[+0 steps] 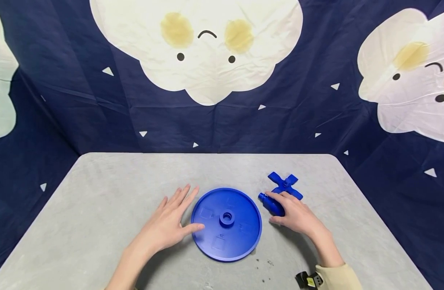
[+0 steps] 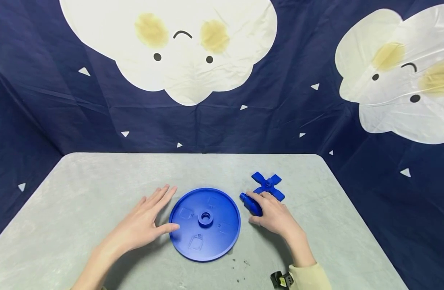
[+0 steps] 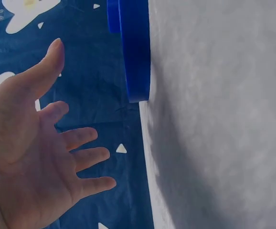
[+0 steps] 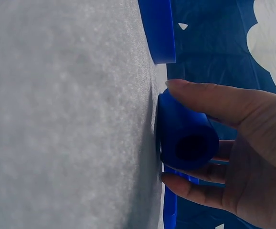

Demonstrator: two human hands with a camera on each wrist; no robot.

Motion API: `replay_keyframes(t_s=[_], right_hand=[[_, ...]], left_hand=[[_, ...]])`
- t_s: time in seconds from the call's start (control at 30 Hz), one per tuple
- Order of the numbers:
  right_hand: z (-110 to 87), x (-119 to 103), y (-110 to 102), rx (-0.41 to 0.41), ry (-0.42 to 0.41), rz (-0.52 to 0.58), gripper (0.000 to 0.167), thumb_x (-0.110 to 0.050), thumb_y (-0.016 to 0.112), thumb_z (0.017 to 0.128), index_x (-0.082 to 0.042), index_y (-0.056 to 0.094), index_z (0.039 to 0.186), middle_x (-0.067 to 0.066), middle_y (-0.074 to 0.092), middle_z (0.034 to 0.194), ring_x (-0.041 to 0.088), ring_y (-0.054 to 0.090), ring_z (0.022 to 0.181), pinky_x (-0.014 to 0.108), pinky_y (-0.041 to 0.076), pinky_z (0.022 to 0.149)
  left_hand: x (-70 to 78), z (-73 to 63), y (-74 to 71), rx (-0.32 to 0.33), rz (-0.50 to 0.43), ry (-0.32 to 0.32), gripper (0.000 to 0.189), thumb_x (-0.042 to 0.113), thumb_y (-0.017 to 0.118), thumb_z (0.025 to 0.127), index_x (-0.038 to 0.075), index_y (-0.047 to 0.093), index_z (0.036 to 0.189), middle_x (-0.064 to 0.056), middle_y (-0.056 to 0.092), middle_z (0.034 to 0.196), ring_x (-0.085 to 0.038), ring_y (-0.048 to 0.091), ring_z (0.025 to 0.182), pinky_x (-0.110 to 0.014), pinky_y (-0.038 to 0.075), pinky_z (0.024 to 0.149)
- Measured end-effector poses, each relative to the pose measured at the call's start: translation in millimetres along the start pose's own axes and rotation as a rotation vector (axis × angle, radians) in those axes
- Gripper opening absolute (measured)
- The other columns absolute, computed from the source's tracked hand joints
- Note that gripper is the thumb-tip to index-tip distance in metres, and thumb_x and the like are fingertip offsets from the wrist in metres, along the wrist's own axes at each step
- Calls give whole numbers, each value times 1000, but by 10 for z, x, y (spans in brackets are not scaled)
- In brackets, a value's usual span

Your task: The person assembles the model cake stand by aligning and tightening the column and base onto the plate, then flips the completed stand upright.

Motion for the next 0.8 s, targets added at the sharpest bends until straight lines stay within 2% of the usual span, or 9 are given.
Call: replay_keyframes(t_s=[0.2, 0.4, 0.57, 0.8], right_hand=[[-12, 0, -4, -8, 5, -8, 76, -27, 87, 82, -22, 53, 151, 17, 63, 137, 40, 61, 127, 65, 54, 95], [-14, 8, -16, -4, -11, 6, 74, -23, 85, 84, -20, 53, 150, 19, 63, 140, 41, 61, 129, 65, 53, 98], [-17, 19, -73, 74, -45, 50, 70, -17, 83, 84, -14, 56, 148, 22, 64, 139, 41, 61, 130, 63, 51, 102], [-17, 51, -145, 161, -42, 68, 62, -17, 81, 86, -14, 60, 144, 21, 65, 139, 43, 61, 130, 63, 51, 104]], left_hand=[[34, -23, 61, -63, -17, 13, 98, 54, 77, 86, 27, 25, 165, -14, 28, 170, -44, 29, 156, -71, 24, 123], [14, -32, 73, -88, -28, 12, 98, 57, 76, 85, 29, 26, 165, -16, 30, 169, -45, 31, 154, -72, 25, 122], [-18, -32, 107, -133, -49, 2, 99, 61, 76, 84, 26, 29, 164, -18, 31, 169, -46, 31, 154, -72, 24, 122], [-41, -30, 120, -183, -75, -44, 98, 61, 75, 85, 26, 29, 164, -18, 29, 169, -46, 28, 155, -72, 23, 123]])
Point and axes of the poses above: each hand's wrist, its own z-axis towards the middle knuckle, its own y-axis out of the palm, x = y × z, the point moved 6 cm from there along z, towards the middle knuckle
